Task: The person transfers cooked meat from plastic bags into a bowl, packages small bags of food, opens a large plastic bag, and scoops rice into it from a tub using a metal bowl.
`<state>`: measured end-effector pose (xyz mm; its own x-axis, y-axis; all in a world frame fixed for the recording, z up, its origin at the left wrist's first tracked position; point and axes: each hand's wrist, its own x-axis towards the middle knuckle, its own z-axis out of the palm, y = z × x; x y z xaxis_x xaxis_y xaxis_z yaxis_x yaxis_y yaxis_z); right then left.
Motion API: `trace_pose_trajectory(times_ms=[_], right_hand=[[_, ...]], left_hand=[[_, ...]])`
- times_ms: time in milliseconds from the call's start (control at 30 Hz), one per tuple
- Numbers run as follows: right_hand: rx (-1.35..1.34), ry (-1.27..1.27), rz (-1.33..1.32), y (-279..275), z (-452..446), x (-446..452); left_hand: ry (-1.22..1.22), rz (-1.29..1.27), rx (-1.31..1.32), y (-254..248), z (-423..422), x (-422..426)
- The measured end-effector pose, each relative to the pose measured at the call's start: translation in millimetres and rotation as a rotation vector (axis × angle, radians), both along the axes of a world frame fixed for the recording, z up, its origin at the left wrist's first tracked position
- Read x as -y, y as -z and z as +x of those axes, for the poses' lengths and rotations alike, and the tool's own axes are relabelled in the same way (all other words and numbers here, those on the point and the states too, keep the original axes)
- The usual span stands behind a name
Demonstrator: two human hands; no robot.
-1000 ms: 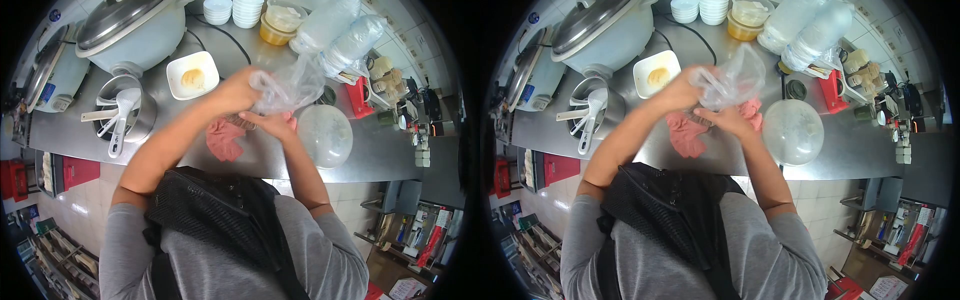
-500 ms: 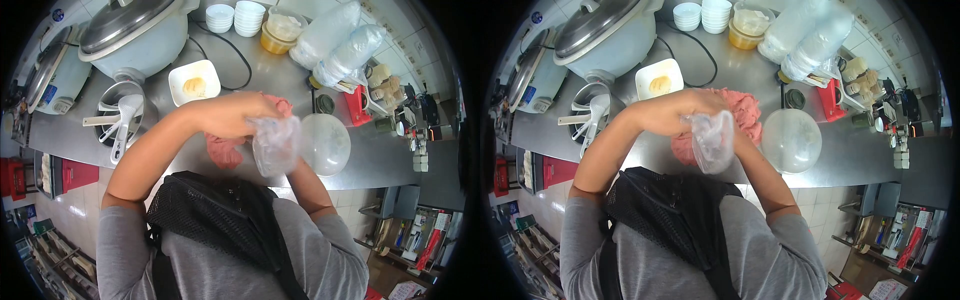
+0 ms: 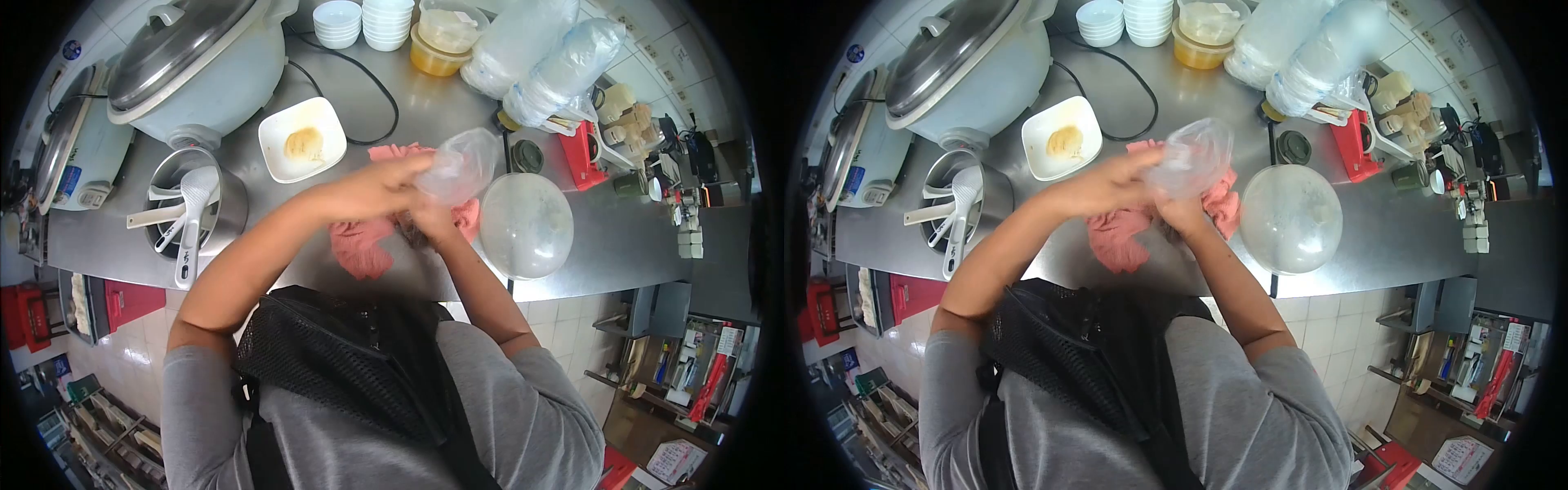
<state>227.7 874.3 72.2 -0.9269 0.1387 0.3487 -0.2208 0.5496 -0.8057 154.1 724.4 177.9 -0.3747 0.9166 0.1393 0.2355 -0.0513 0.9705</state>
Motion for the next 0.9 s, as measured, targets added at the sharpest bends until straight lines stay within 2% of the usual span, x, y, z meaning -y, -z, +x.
trace_pose_trajectory(times_ms=[33,67,133,200,267,300,400,467,500,567,600,667,700,767,800,900], right_hand=[[-0.113,-0.009,0.056,7,-3,-1],[0.132,-0.074,-0.191,15,0,-4],[0.112,-0.056,-0.081,-10,7,0],[0.163,-0.097,0.054,-15,7,-4],[0.298,-0.198,0.209,-5,4,-24],[0.220,-0.193,0.292,-7,8,-30],[-0.015,-0.154,0.514,-29,11,-46],[-0.156,-0.103,0.605,-60,6,-47],[-0.153,-0.054,0.557,-77,2,-44],[-0.144,0.049,0.459,-115,-5,-33],[-0.155,0.043,0.211,-137,-6,-22],[-0.182,0.028,-0.283,-179,-4,2],[-0.102,-0.004,-0.432,-195,6,11],[0.053,-0.064,-0.731,-214,28,26],[0.218,-0.023,-0.691,-206,36,19],[0.091,-0.084,-0.350,-179,64,6]], left_hand=[[0.032,-0.122,-0.343,3,-1,-1],[0.069,-0.243,-0.686,7,-4,-3],[0.087,-0.302,-1.152,21,-13,-7],[0.046,-0.171,-1.396,46,-29,-4],[0.061,-0.306,-1.286,57,-38,9],[0.065,-0.370,-1.231,59,-41,16],[0.010,-0.521,-0.850,41,-31,44],[-0.044,-0.320,-0.179,36,-22,54],[-0.064,-0.218,0.156,33,-16,60],[-0.011,0.002,0.489,-5,24,64],[0.016,0.112,0.659,-18,40,60],[0.319,0.216,0.864,-16,50,47],[0.476,0.262,0.963,-11,52,42],[0.435,0.226,0.944,2,33,30],[0.424,0.213,0.922,2,15,27],[0.413,0.168,0.854,-1,-35,12]])
